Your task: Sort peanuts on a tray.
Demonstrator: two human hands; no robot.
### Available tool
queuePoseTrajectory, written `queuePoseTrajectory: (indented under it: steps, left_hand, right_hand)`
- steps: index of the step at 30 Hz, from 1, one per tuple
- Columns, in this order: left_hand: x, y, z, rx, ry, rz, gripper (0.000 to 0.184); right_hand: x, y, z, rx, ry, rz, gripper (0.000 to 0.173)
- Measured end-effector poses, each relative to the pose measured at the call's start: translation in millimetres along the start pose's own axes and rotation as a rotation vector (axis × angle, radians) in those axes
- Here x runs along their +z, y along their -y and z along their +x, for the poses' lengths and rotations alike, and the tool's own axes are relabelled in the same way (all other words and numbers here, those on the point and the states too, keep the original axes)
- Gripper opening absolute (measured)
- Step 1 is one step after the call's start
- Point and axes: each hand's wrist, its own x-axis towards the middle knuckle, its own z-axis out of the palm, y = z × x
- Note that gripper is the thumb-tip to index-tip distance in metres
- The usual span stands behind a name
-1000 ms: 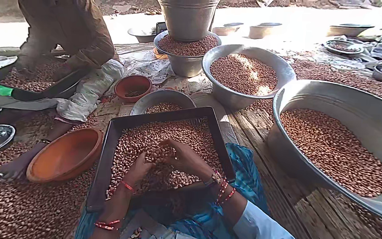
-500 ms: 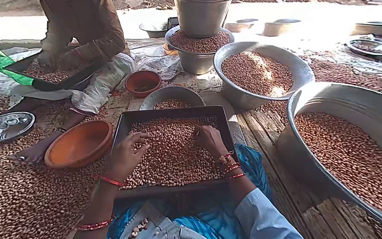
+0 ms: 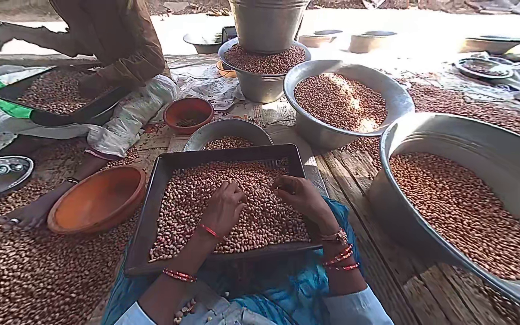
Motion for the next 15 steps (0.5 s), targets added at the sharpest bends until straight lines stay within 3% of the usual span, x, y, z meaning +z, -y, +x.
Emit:
queuePoseTrajectory:
  steps: [3, 5, 7, 9, 12, 15]
  left_hand:
    - [-26, 21, -21, 0.167, 0.335, -0.522, 0.022]
    - [-38, 38, -35, 0.127, 0.440, -0.857, 0.021]
    - [-54, 54, -45, -0.128, 0.201, -0.687, 0.019]
    - [-64, 72, -46, -0.455, 0.061, -0.193, 0.028]
    - [-59, 83, -40, -0.748, 0.270, 0.144, 0.046]
    - [-35, 53, -30, -0.702, 0.405, 0.170, 0.057]
  right_hand:
    - [-1, 0, -5, 0.157, 0.113, -0.170, 0.033]
    - [1, -2, -6, 0.241, 0.146, -0.260, 0.047]
    - [4, 1, -4, 0.363, 0.134, -0.352, 0.057]
    - [8, 10, 0, 0.514, 0.136, -0.460, 0.062]
    - [19, 22, 4, 0.657, 0.248, -0.597, 0.062]
    - [37, 22, 2, 0.581, 0.366, -0.595, 0.066]
